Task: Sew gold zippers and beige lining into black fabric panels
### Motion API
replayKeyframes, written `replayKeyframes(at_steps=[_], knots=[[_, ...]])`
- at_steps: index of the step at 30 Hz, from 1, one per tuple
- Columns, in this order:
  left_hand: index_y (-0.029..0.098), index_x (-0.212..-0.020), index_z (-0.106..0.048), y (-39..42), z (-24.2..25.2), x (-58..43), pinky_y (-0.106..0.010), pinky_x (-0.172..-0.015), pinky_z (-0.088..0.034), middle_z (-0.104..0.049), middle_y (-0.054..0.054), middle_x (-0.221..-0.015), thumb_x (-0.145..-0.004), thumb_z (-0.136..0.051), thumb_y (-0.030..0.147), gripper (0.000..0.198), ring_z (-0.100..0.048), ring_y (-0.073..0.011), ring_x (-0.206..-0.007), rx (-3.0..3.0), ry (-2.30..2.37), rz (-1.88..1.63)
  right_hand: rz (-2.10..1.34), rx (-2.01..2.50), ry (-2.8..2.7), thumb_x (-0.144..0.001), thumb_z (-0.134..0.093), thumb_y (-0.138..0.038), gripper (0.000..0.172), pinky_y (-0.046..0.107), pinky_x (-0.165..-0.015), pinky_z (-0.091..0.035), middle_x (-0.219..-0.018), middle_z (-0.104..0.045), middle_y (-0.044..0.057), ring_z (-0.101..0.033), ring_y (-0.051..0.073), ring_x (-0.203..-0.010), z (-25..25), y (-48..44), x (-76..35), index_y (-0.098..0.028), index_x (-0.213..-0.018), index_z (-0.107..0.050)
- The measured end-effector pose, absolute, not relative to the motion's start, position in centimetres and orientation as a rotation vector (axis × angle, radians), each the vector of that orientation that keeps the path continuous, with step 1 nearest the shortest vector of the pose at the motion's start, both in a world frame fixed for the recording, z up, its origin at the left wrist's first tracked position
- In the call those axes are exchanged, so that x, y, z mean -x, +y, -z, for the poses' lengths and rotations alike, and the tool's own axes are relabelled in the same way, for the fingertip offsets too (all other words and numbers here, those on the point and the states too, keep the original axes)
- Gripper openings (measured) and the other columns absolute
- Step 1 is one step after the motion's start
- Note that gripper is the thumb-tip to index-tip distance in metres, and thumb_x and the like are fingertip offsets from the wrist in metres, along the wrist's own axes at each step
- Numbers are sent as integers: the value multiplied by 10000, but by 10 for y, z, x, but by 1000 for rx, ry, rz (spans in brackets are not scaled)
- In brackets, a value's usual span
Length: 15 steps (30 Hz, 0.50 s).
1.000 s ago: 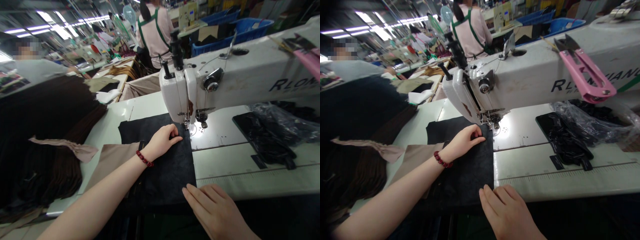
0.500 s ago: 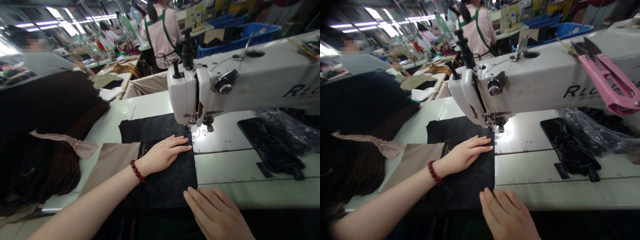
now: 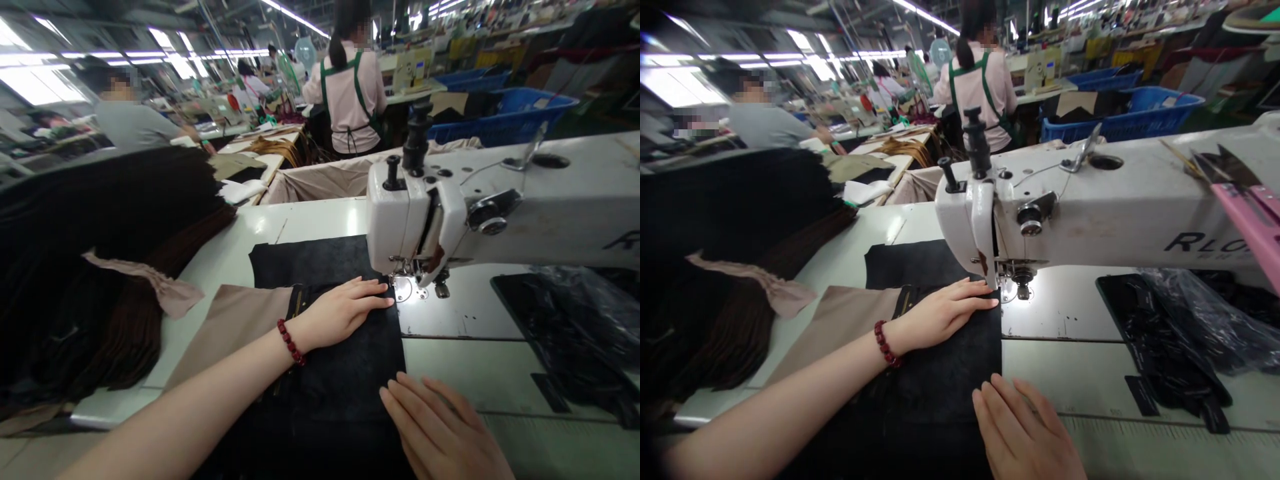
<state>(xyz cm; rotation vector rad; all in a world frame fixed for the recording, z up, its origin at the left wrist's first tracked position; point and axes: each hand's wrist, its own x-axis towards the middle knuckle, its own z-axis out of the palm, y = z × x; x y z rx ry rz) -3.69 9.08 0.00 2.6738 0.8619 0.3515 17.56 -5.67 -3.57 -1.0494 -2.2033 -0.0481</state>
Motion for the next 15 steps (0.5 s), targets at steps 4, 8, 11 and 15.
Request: replayKeyframes(at_steps=[4,8,11,15], knots=[[296,-1352,-531,93,-1,37,-422,-1212,-276,-484,-23,-1468,-1004,-387,164,399,-401,-152,-1391,-2670,848,-350,70,1034,-2194,-924,-434,-107,344,283,-1014,-386,-1082,-738,-14,-655,122,-1056,37,-56,-175,-211,-1141,-680],[301,-1352,-530,94,-1,36,-423,-1209,-284,-499,-20,-1456,-999,-399,156,404,-418,-153,-1381,-2670,833,-355,97,1038,-2202,-923,-415,-97,358,285,-983,-392,-1072,-742,-20,-666,118,-1026,39,-55,-175,-219,-1127,-682],[308,-1347,-534,93,0,36,-428,-1205,-297,-502,-15,-1454,-990,-413,144,411,-428,-157,-1375,-2667,836,-385,102,1045,-2222,-933,-404,-103,365,291,-970,-404,-1091,-737,-16,-656,124,-1055,40,-56,-175,-224,-1144,-676],[311,-1330,-549,95,2,36,-432,-1198,-315,-510,-14,-1447,-983,-426,144,404,-438,-166,-1369,-2663,840,-406,92,1051,-2241,-951,-382,-117,369,297,-954,-424,-1089,-736,-13,-647,128,-1069,39,-55,-175,-217,-1145,-680]])
